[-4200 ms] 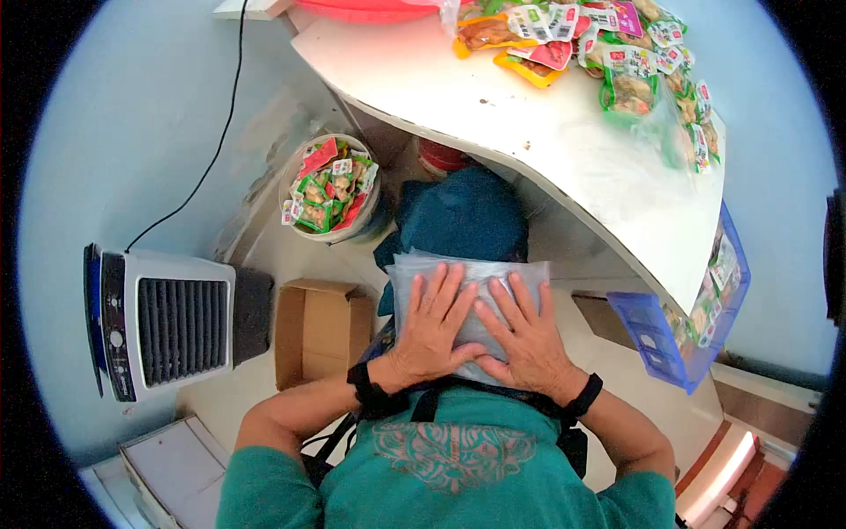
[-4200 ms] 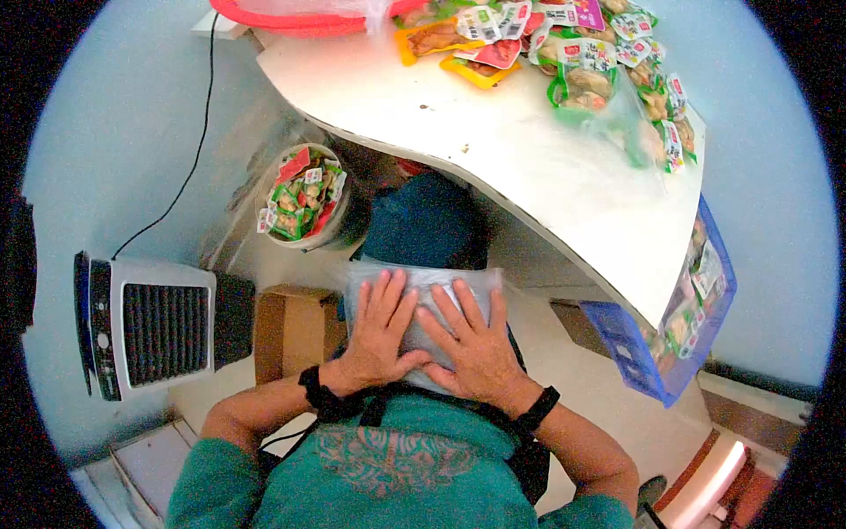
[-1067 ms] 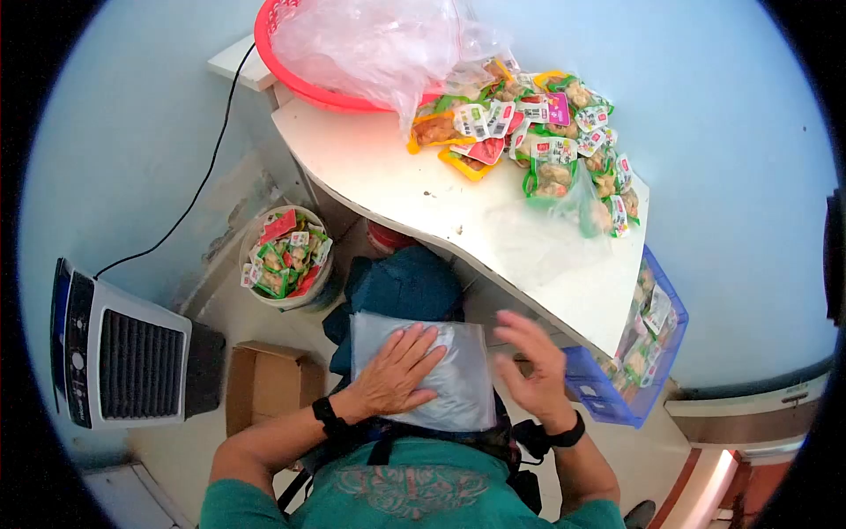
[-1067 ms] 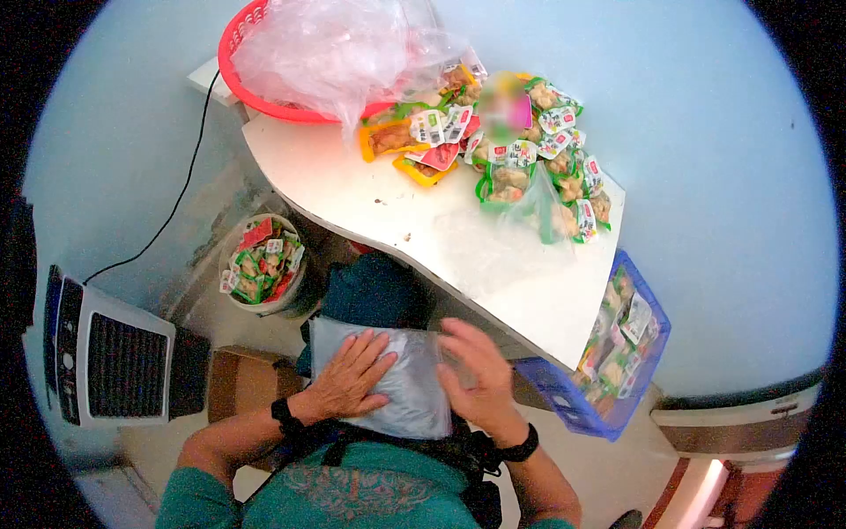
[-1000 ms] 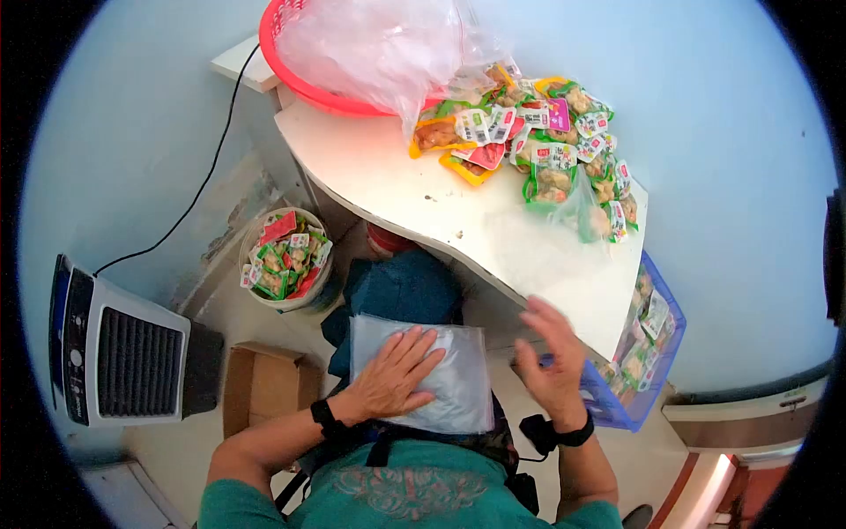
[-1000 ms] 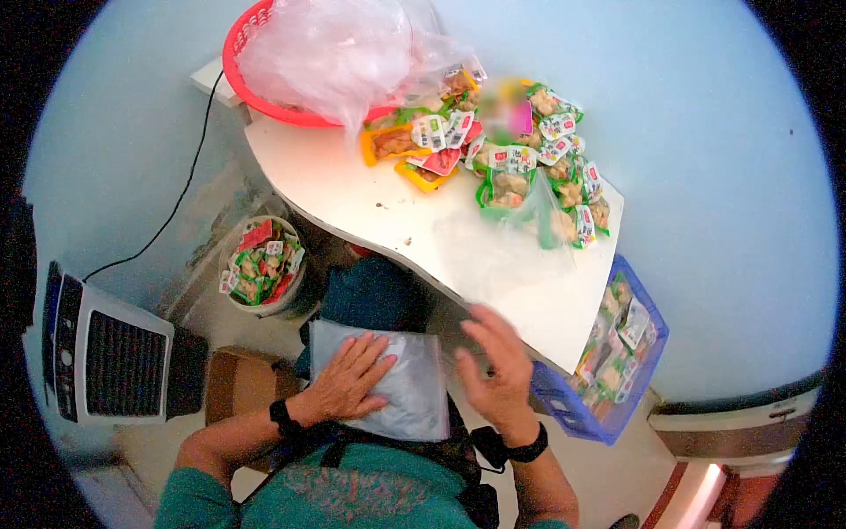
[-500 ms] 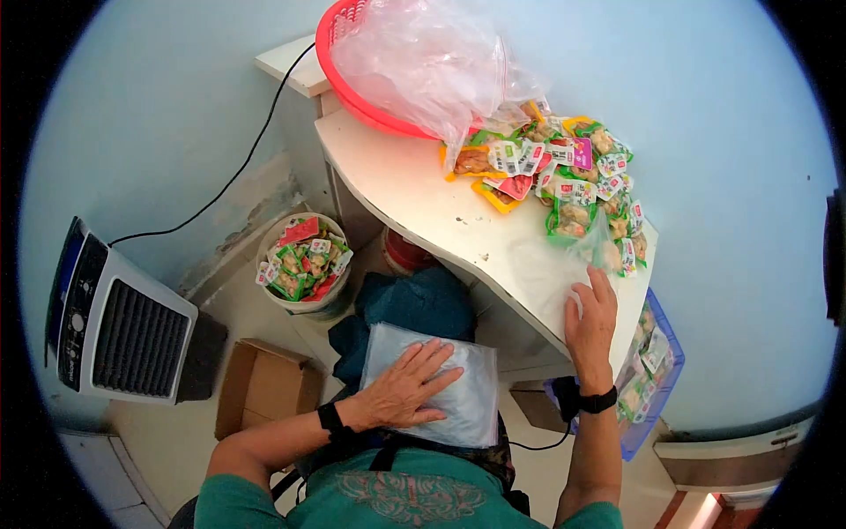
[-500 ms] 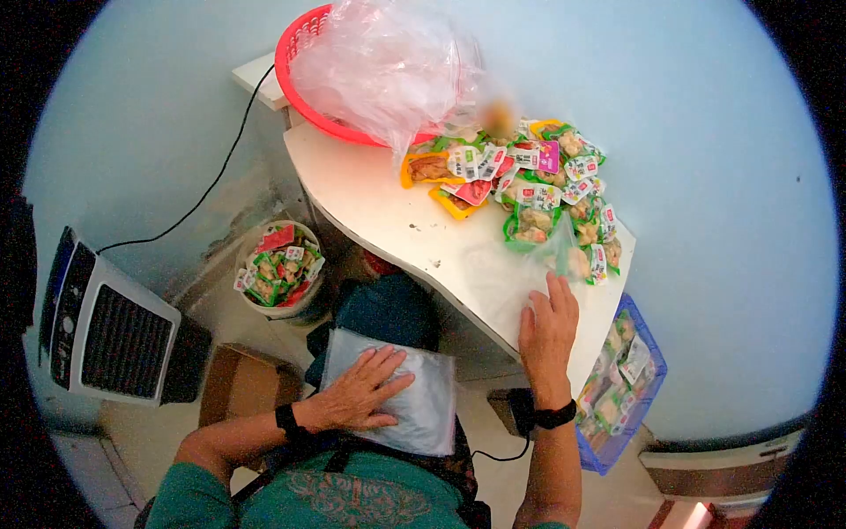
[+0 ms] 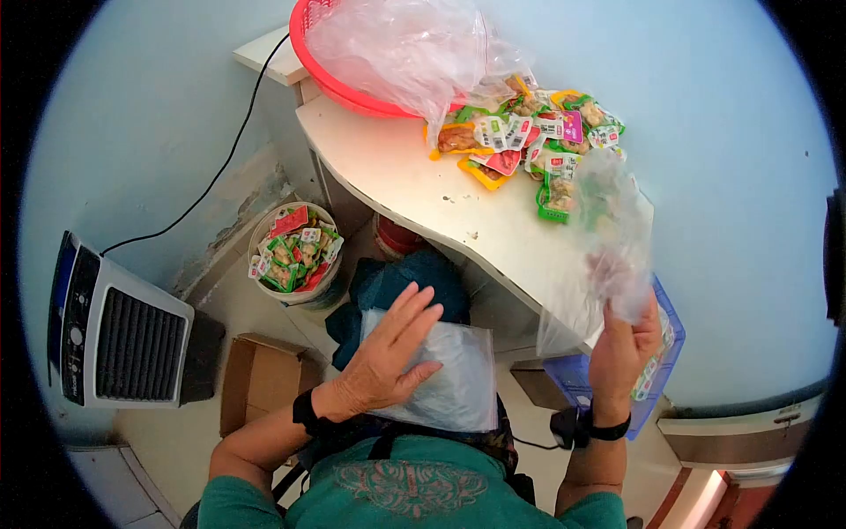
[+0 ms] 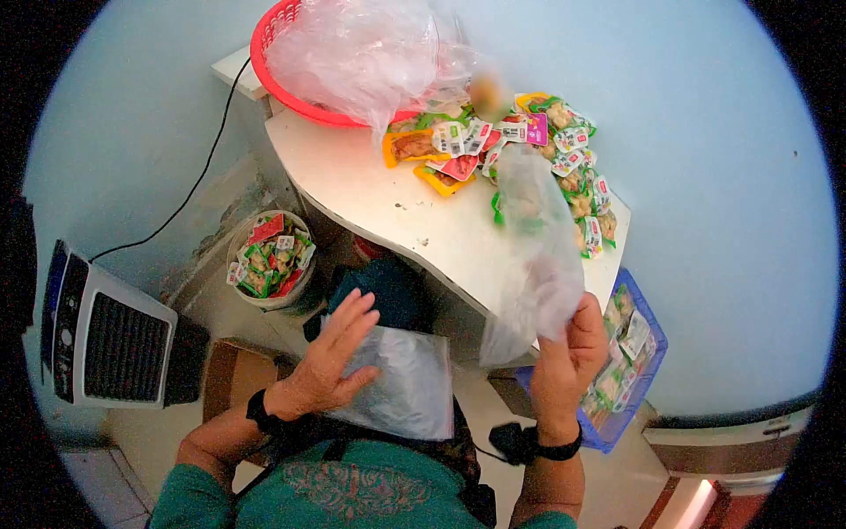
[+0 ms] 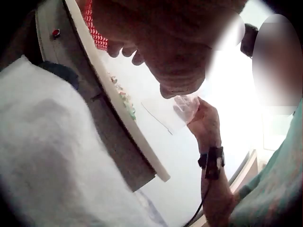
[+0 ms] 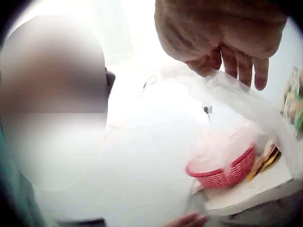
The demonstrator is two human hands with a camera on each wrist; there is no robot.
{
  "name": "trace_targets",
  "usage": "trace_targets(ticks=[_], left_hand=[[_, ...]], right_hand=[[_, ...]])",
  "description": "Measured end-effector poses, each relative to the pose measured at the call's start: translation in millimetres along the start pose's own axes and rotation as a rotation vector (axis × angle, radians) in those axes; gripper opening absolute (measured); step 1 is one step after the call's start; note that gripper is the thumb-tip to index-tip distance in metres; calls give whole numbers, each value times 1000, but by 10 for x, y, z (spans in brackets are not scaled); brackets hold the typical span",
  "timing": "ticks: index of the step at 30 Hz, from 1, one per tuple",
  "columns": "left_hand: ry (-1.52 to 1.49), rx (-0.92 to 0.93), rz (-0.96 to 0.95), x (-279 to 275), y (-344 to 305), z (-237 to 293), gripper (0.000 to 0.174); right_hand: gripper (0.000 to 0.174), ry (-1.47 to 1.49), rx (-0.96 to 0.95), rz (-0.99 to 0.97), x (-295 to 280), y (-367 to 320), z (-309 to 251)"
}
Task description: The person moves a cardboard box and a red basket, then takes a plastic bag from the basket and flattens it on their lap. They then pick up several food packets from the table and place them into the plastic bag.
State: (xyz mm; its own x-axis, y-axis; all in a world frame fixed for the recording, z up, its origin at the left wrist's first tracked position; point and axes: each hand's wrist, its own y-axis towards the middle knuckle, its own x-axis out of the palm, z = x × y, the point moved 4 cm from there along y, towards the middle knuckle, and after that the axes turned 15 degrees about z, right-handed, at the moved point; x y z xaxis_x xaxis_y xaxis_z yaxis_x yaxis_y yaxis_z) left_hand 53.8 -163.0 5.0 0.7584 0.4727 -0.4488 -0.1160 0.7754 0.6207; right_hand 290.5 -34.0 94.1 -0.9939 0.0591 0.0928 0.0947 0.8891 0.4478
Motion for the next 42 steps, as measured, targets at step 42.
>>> trace_targets(ticks=[42], left_hand=[[-625, -867, 52, -70, -39, -17, 41]], right_hand=[[25, 115, 575, -269, 189, -652, 606]])
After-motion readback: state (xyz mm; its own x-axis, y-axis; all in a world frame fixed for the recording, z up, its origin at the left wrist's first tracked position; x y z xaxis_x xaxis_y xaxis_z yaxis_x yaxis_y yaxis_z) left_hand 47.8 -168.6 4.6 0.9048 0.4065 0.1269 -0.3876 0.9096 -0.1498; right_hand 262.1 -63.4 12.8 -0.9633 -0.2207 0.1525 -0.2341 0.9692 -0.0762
